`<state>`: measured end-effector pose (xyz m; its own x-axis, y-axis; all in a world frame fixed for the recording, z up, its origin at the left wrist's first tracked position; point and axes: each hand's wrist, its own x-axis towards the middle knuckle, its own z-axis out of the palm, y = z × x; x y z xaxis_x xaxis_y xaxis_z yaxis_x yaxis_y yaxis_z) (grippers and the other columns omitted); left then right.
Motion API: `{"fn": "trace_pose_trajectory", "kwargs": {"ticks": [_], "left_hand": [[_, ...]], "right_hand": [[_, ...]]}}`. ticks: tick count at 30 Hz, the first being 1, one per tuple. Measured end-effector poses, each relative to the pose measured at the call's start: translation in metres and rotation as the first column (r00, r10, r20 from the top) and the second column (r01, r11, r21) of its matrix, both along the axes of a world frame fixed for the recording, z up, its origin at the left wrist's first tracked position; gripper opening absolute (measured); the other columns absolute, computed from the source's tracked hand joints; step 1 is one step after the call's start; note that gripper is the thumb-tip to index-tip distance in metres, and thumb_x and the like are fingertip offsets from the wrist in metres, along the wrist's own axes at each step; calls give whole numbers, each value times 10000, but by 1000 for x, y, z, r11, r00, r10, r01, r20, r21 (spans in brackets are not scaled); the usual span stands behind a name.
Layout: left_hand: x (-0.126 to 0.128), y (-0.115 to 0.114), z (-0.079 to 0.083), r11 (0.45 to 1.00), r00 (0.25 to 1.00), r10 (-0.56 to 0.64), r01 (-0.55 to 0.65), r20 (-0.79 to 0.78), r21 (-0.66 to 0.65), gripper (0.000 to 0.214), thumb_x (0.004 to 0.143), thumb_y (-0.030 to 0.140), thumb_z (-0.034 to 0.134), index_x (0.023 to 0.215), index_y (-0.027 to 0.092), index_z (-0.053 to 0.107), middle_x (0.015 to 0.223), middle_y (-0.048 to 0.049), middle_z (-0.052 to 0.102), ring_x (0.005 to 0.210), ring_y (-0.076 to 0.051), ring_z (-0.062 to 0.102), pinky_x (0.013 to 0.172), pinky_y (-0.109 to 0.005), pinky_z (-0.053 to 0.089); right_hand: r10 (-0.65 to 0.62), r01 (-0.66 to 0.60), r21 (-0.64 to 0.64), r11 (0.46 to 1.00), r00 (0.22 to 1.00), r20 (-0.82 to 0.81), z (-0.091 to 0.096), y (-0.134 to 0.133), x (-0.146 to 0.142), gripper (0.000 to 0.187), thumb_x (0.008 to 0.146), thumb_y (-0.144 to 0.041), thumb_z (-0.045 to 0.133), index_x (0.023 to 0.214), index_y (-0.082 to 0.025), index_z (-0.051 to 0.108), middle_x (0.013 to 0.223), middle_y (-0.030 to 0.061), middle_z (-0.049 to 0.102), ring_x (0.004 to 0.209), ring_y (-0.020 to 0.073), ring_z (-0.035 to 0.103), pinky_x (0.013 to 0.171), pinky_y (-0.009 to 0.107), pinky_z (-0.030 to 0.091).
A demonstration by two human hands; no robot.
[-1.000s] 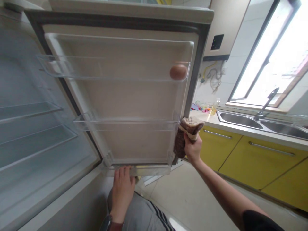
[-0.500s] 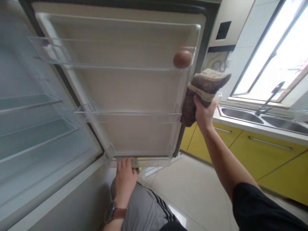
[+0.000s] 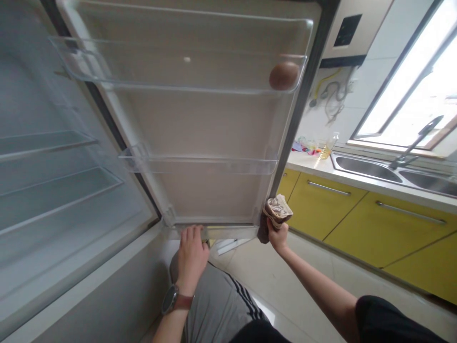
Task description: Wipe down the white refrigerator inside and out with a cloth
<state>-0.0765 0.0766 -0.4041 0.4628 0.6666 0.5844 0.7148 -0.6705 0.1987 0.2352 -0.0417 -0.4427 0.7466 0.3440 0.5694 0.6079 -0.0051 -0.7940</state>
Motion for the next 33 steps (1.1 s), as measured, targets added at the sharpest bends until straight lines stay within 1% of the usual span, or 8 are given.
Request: {"fn": "trace_pose_trajectory", "kwargs": {"ticks": [5,9,12,17,20,22,28,33], "left_hand": [[2,1,0,1000,1000,8,-8,-4,-9,387,844,60,537,1226,109,577,1195,-148,608,1211,-339,532,1133,-508,449],[1,3,-1,1000,1000,-3,3,8,-27,381,872,89,549,1250,139,564,1208,-133,605,1216,-333,538,1101,-500,475],[1,2,0,999,1000,-7,8,16,-41,426,852,56,536,1264,159,560,1231,-124,597,1230,-323,540,1106,-497,475],[1,1,1,997,999,-15,17,29,-71,459,830,42,534,1271,168,561,1243,-119,588,1244,-325,526,1140,-510,451],[2,1,1,997,999,-10,13,33,-76,443,837,53,536,1268,153,567,1236,-125,590,1242,-330,520,1148,-517,442],[2,0,1,997,1000,-3,6,31,-77,422,843,60,536,1256,139,575,1224,-132,595,1235,-330,522,1140,-519,448],[-1,0,1,998,999,-3,6,43,-68,409,842,62,549,1239,158,584,1208,-119,596,1229,-323,533,1147,-515,443],[-3,-1,1,997,1000,10,-8,27,-82,426,841,47,559,1257,132,595,1217,-123,596,1243,-323,530,1161,-512,445]], "right_hand": [[26,-28,-43,999,998,-53,-31,-5,-19,369,800,-560,658,756,-204,744,769,139,772,702,348,748,603,431,605],[17,-21,-53,998,997,-72,-26,-4,-25,341,805,-532,670,849,-202,746,749,113,764,653,312,722,563,384,566],[17,-20,-29,999,996,-82,11,1,-22,362,816,-503,686,979,-183,734,821,104,776,700,280,719,623,357,565],[-52,47,186,981,998,24,102,15,-19,462,818,-481,725,1122,-133,707,1010,158,778,857,257,733,749,329,566],[-84,62,220,974,992,92,126,21,-18,453,823,-470,731,1113,-122,707,1012,162,774,845,242,725,757,322,562],[-88,70,216,974,993,78,121,20,-18,454,816,-485,734,1085,-119,709,1015,175,775,851,259,737,754,332,571],[-147,139,160,977,988,41,74,15,-18,449,797,-554,726,955,-134,708,885,180,776,779,312,752,688,364,580],[-239,229,74,971,950,200,58,13,-16,398,849,-549,662,881,-153,686,778,175,750,680,309,729,607,355,542]]}}
